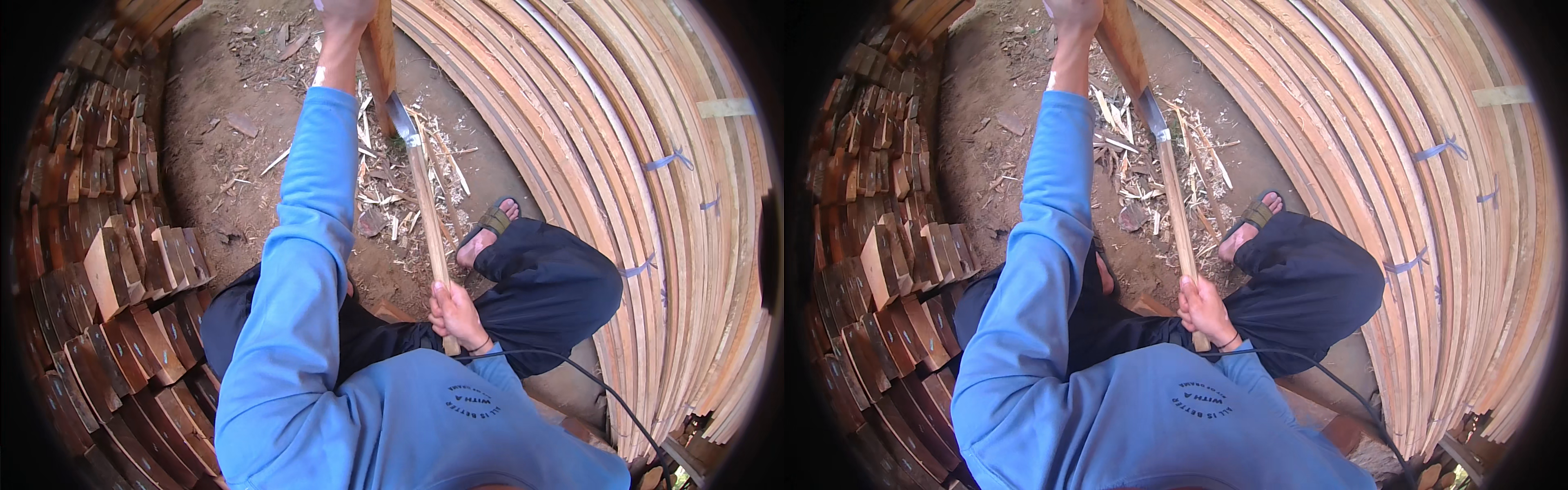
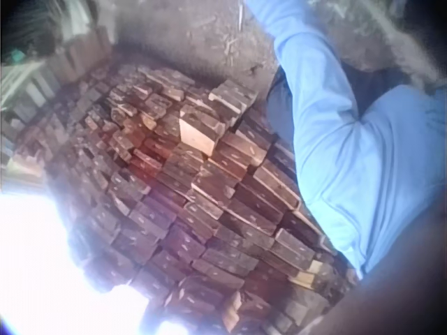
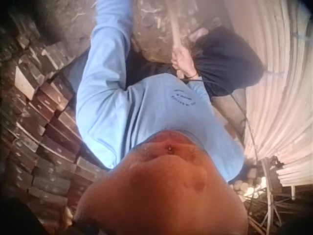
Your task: The person shaves thin layers off a piece of wood using a drawknife while sitting on the ground.
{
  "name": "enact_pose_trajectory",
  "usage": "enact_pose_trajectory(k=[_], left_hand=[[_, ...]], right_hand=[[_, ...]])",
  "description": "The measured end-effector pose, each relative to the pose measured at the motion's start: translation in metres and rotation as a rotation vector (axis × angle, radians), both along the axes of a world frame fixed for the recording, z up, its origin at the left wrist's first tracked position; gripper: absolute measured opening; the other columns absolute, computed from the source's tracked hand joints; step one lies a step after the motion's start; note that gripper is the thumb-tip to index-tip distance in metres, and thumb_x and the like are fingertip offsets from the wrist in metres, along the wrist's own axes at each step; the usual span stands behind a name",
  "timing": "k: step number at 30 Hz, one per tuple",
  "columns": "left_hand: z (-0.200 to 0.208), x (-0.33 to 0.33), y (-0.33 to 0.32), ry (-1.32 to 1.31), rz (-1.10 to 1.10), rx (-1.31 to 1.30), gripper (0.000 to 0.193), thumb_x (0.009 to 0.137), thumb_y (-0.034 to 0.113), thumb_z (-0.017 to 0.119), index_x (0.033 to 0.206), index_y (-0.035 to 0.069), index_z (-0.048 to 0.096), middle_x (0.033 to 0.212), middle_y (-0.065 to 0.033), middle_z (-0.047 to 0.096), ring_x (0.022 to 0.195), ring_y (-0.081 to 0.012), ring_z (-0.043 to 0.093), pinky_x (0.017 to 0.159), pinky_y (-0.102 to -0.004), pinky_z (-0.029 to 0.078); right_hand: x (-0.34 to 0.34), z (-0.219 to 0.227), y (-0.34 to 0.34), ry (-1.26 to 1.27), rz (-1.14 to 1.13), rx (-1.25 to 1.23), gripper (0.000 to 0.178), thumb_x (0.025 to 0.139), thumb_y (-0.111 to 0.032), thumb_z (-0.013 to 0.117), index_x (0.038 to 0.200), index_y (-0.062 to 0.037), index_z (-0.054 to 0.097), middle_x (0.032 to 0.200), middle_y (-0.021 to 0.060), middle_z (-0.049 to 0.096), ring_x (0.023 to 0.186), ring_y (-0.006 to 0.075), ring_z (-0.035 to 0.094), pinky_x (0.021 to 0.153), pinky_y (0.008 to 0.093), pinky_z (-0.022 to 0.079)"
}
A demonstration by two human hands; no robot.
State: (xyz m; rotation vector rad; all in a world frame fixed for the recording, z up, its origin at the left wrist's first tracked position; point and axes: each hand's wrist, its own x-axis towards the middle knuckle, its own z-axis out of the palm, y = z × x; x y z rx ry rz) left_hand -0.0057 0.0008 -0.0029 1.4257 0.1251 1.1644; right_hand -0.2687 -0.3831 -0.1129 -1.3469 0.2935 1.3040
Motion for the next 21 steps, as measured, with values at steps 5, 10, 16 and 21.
enact_pose_trajectory(k=[5, 10, 16, 21], left_hand=[[0.001, 0.008, -0.005, -0.061, -0.036, -0.014, 0.025, 0.092, 0.02, 0.073, 0.09, -0.005, 0.074, 0.067, -0.0091, 0.069, 0.057, -0.0166, 0.066, 0.055, -0.0304, 0.055], [0.002, 0.005, -0.001, -0.07, -0.013, -0.035, 0.026, 0.092, 0.021, 0.074, 0.089, -0.004, 0.073, 0.068, -0.0081, 0.068, 0.058, -0.016, 0.066, 0.056, -0.0301, 0.054], [0.002, 0.006, -0.015, -0.069, -0.077, 0.004, 0.026, 0.092, 0.022, 0.074, 0.088, -0.004, 0.073, 0.067, -0.0073, 0.067, 0.057, -0.0157, 0.065, 0.055, -0.0303, 0.054], [0.0, 0.006, -0.006, -0.021, -0.009, -0.026, 0.026, 0.092, 0.022, 0.074, 0.088, -0.004, 0.072, 0.066, -0.0072, 0.066, 0.057, -0.0161, 0.065, 0.055, -0.0304, 0.053]], right_hand=[[0.016, -0.008, 0.023, -0.023, -0.058, -0.034, 0.026, 0.113, -0.033, 0.041, 0.096, -0.013, 0.041, 0.064, -0.0032, 0.036, 0.043, 0.0058, 0.031, 0.035, 0.025, 0.026], [0.011, 0.005, 0.003, 0.021, -0.038, -0.011, 0.027, 0.113, -0.033, 0.041, 0.096, -0.0128, 0.041, 0.064, -0.0033, 0.036, 0.043, 0.0058, 0.03, 0.036, 0.025, 0.026], [0.038, -0.014, 0.045, -0.087, -0.041, 0.016, 0.028, 0.113, -0.036, 0.04, 0.096, -0.0135, 0.041, 0.063, -0.0042, 0.035, 0.044, 0.0055, 0.03, 0.037, 0.0251, 0.025], [0.004, 0.001, -0.007, -0.013, -0.014, 0.016, 0.031, 0.112, -0.037, 0.043, 0.092, -0.0135, 0.04, 0.064, -0.0045, 0.037, 0.045, 0.0064, 0.032, 0.037, 0.0253, 0.026]])
